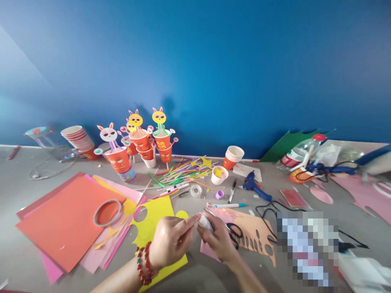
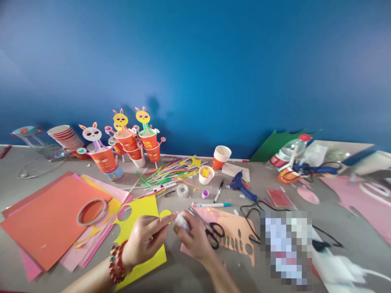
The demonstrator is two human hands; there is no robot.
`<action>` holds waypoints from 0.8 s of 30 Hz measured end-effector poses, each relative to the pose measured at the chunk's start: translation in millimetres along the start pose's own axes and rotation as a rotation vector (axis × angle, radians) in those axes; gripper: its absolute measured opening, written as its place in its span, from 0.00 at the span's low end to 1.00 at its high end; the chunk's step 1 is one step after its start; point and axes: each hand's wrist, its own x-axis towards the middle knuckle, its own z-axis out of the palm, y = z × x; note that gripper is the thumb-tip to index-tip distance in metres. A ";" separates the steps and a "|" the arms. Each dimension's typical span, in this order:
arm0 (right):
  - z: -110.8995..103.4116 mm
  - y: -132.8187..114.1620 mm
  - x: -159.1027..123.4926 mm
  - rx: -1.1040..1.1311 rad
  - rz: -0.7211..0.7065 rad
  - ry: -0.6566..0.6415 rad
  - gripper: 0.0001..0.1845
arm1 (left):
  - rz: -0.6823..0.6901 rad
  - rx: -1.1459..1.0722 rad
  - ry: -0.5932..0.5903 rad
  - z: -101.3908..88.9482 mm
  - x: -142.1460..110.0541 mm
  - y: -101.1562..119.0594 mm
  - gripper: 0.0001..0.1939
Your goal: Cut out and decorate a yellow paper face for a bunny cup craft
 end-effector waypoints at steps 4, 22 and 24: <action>0.7 -0.8 0.7 0.010 0.016 -0.008 0.09 | -0.006 0.013 0.058 2.1 -1.0 1.3 0.20; 1.7 -2.8 -0.8 0.024 0.020 0.005 0.09 | -0.021 0.036 0.107 3.6 4.3 4.4 0.13; 1.6 -3.0 -0.5 0.018 0.018 0.005 0.10 | -0.027 0.038 0.112 3.9 4.2 4.1 0.12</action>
